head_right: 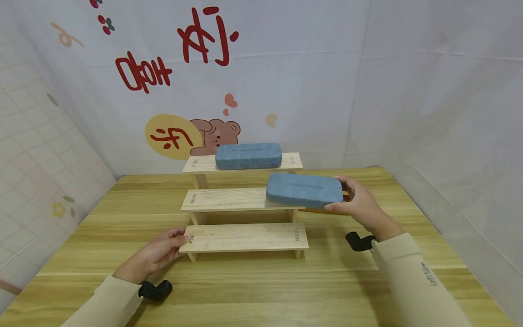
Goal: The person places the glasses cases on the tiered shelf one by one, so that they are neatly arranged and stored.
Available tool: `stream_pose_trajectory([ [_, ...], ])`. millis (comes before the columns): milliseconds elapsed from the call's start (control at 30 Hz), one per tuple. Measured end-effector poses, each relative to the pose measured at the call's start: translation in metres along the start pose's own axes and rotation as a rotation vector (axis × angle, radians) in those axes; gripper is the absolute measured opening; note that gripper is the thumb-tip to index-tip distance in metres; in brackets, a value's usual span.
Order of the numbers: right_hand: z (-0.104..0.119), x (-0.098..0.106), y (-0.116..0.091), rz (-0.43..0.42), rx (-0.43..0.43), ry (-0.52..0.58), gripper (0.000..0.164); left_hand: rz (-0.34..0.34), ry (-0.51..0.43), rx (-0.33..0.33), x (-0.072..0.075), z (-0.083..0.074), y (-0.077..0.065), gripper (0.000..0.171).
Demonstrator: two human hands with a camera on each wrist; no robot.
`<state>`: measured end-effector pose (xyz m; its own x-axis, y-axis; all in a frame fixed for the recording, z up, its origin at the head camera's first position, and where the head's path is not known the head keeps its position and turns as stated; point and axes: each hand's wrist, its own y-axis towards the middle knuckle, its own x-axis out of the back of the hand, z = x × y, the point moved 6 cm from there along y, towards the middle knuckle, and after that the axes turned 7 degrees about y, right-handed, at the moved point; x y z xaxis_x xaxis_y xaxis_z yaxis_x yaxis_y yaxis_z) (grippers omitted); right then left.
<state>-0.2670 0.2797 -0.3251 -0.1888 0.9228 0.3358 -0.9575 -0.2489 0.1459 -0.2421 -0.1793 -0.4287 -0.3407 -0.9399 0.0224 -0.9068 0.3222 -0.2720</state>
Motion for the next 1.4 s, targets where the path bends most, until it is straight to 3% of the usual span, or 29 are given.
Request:
stream_pose_trajectory([
  [267,0.009,-0.02,0.014,0.037,0.002,0.068,0.077,-0.013,0.002,0.008,0.0,0.0,0.0,0.055],
  [767,0.019,-0.051,0.039,0.073,-0.02,0.002,0.082,-0.023,-0.008,0.015,0.0,0.0,0.0,0.053],
  [1167,0.023,-0.07,0.05,0.128,-0.076,0.047,0.082,-0.026,-0.013,0.015,0.001,0.002,0.001,0.053],
  [1400,0.022,-0.077,0.055,0.138,-0.095,0.012,0.086,-0.016,-0.005,0.004,0.001,0.001,0.002,0.056],
])
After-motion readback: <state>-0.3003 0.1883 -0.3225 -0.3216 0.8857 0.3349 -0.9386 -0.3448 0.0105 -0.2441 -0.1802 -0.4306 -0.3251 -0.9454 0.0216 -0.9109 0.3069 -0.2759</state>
